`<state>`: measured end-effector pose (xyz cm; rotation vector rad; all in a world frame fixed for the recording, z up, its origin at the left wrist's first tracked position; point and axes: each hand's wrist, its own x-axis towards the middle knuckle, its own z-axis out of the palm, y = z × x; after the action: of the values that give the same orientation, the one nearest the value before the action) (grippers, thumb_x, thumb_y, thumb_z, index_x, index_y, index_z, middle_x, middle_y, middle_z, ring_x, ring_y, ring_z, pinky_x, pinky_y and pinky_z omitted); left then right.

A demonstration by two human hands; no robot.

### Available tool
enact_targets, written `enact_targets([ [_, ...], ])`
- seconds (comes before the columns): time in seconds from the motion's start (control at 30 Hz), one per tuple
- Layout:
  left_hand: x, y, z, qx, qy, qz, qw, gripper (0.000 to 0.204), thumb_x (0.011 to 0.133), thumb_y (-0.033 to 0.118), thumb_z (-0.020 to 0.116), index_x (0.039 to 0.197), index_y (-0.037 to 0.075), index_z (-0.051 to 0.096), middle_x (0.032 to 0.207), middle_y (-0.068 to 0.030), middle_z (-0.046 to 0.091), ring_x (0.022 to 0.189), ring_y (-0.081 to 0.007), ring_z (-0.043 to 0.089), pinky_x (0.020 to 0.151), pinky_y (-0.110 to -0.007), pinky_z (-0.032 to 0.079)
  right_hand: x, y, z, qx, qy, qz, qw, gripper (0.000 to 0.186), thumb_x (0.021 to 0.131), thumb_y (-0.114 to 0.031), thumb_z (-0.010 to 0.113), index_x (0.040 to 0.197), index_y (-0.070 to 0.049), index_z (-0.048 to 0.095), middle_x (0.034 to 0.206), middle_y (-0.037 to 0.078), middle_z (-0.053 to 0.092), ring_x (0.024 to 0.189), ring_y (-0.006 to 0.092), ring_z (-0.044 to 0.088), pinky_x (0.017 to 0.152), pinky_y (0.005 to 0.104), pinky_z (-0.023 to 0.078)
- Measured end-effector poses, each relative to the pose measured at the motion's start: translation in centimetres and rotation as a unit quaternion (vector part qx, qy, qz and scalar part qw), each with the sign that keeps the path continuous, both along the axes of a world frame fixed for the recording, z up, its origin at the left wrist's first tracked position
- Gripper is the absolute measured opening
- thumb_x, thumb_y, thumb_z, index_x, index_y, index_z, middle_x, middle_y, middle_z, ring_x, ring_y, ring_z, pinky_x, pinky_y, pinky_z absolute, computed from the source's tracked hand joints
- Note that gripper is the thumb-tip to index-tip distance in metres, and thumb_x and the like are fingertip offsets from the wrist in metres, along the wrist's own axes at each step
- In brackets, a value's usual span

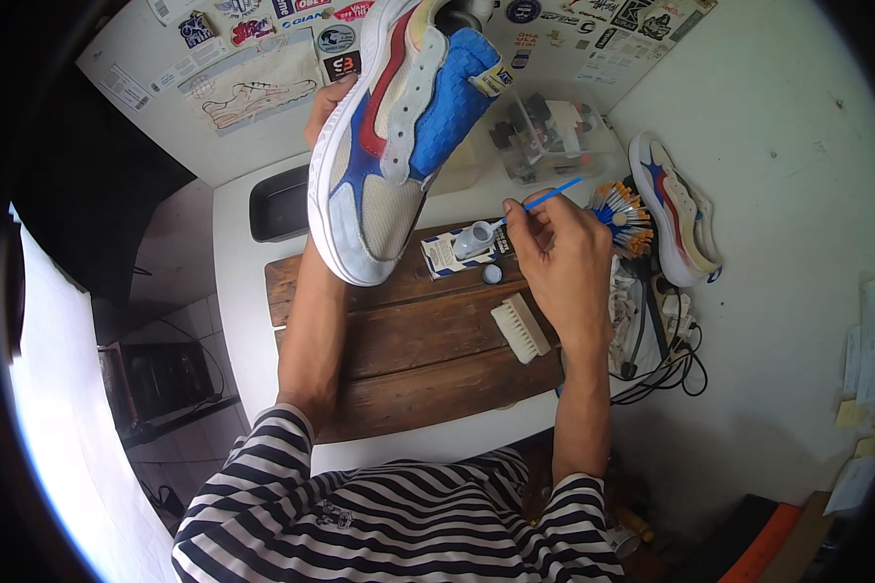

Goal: Using a thin brush to apply white paint or adhesive to the midsole edges of a multi-colored sneaker.

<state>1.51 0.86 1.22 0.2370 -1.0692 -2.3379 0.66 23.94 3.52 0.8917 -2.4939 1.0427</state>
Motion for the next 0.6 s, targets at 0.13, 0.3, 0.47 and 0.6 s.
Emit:
enact_targets([
  [0.13, 0.6, 0.5, 0.7, 0.042, 0.02, -0.047, 0.998, 0.052, 0.085, 0.046, 0.062, 0.116, 0.004, 0.063, 0.101, -0.0142, 0.069, 0.085, -0.0252, 0.064, 0.079, -0.036, 0.053, 0.5, 0.1, 0.5, -0.021, 0.01, -0.007, 1.0, 0.016, 0.089, -0.011, 0.075, 0.086, 0.001, 0.065, 0.067, 0.011, 0.067, 0.055, 0.0177, 0.062, 0.053, 0.0312, 0.046],
  [0.3, 0.6, 0.4, 0.6, 0.052, 0.019, -0.053, 0.997, 0.051, 0.085, 0.046, 0.062, 0.116, 0.005, 0.063, 0.101, -0.014, 0.068, 0.085, -0.025, 0.064, 0.079, -0.036, 0.053, 1.0, 0.2, 0.2, -0.013, 0.021, 0.014, 1.0, 0.013, 0.087, -0.01, 0.076, 0.089, -0.001, 0.067, 0.069, 0.009, 0.067, 0.061, 0.0179, 0.063, 0.057, 0.0322, 0.048],
  [0.47, 0.4, 0.3, 0.6, 0.041, 0.012, -0.044, 0.998, 0.051, 0.085, 0.045, 0.062, 0.115, 0.005, 0.063, 0.101, -0.0136, 0.068, 0.086, -0.025, 0.064, 0.08, -0.036, 0.052, 1.1, 0.7, -0.3, 0.01, 0.003, 0.028, 1.0, 0.011, 0.086, -0.009, 0.076, 0.092, -0.003, 0.069, 0.07, 0.007, 0.067, 0.065, 0.0193, 0.064, 0.063, 0.0344, 0.049],
  [0.6, 0.6, 0.3, 0.9, 0.051, 0.007, -0.044, 0.998, 0.051, 0.084, 0.045, 0.062, 0.116, 0.005, 0.063, 0.101, -0.0137, 0.068, 0.086, -0.0253, 0.064, 0.081, -0.036, 0.052, 1.4, 1.2, -0.2, 0.025, 0.013, 0.028, 0.999, 0.011, 0.086, -0.008, 0.076, 0.092, -0.003, 0.069, 0.072, 0.007, 0.069, 0.065, 0.0196, 0.065, 0.065, 0.0347, 0.049],
])
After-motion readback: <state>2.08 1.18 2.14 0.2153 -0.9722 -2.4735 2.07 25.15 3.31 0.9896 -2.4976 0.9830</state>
